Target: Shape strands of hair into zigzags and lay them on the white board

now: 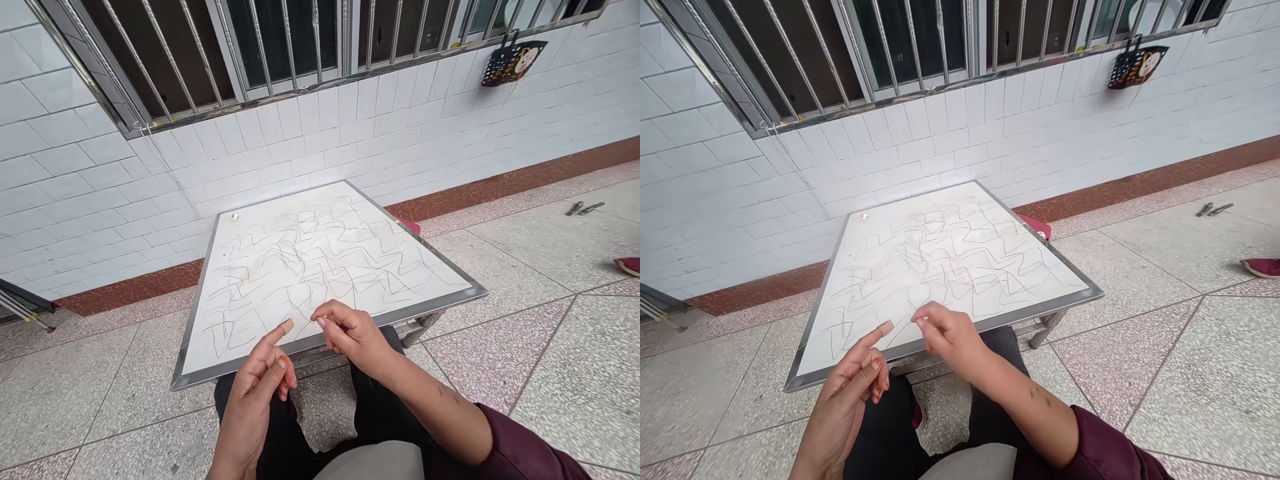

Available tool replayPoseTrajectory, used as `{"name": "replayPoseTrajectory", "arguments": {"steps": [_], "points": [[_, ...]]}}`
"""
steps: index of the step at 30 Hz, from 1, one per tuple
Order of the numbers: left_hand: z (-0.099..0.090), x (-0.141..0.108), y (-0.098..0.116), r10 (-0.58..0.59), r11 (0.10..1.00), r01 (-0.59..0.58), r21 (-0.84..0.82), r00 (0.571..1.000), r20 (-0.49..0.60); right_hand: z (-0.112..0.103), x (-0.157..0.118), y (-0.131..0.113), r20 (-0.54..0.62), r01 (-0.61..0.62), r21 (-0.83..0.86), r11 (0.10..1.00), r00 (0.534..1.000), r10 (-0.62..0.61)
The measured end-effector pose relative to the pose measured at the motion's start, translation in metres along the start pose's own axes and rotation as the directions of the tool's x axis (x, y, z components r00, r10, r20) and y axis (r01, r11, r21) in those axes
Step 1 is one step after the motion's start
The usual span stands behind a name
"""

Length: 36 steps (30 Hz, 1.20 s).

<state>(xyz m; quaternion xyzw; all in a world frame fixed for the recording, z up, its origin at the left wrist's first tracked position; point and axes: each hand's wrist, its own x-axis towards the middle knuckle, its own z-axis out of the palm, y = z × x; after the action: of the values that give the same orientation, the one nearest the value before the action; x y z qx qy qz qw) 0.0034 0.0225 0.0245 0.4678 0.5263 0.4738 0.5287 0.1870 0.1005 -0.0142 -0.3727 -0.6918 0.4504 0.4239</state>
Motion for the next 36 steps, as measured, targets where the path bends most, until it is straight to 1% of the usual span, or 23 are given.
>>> {"name": "replayPoseTrajectory", "arguments": {"steps": [2, 4, 8, 13, 17, 23, 30, 36], "points": [[0.001, 0.001, -0.001, -0.015, 1.0, 0.015, -0.023, 1.0, 0.012, 0.001, 0.0, 0.001, -0.001, 0.008, -0.015, 1.0, 1.0, -0.008], [0.004, 0.001, -0.002, -0.033, 0.999, 0.033, -0.039, 0.999, 0.0, 0.002, -0.001, 0.002, 0.002, 0.016, -0.037, 0.999, 1.0, -0.016], [0.006, 0.004, -0.006, -0.061, 0.997, 0.06, -0.053, 0.998, -0.01, 0.003, -0.002, 0.001, 0.041, 0.042, -0.088, 0.995, 0.998, -0.039], [0.0, 0.005, -0.01, -0.052, 0.998, 0.051, -0.038, 0.999, -0.016, 0.005, -0.004, 0.001, 0.089, 0.07, -0.112, 0.991, 0.994, -0.06], [-0.005, 0.004, -0.008, -0.033, 0.999, 0.032, -0.035, 0.999, -0.029, 0.007, -0.005, 0.002, 0.099, 0.081, -0.142, 0.987, 0.993, -0.067], [-0.014, 0.003, -0.007, -0.013, 0.998, 0.017, -0.061, 0.998, 0.056, 0.006, -0.005, 0.0, 0.129, 0.092, -0.145, 0.985, 0.989, -0.073], [-0.022, -0.001, -0.007, 0.012, 1.0, -0.009, -0.026, 0.991, 0.132, 0.008, -0.005, 0.001, 0.104, 0.077, -0.095, 0.993, 0.992, -0.067], [-0.026, -0.008, -0.009, 0.052, 0.999, -0.048, -0.025, 0.98, 0.192, 0.007, -0.005, -0.002, 0.106, 0.09, -0.091, 0.992, 0.991, -0.08]]}}
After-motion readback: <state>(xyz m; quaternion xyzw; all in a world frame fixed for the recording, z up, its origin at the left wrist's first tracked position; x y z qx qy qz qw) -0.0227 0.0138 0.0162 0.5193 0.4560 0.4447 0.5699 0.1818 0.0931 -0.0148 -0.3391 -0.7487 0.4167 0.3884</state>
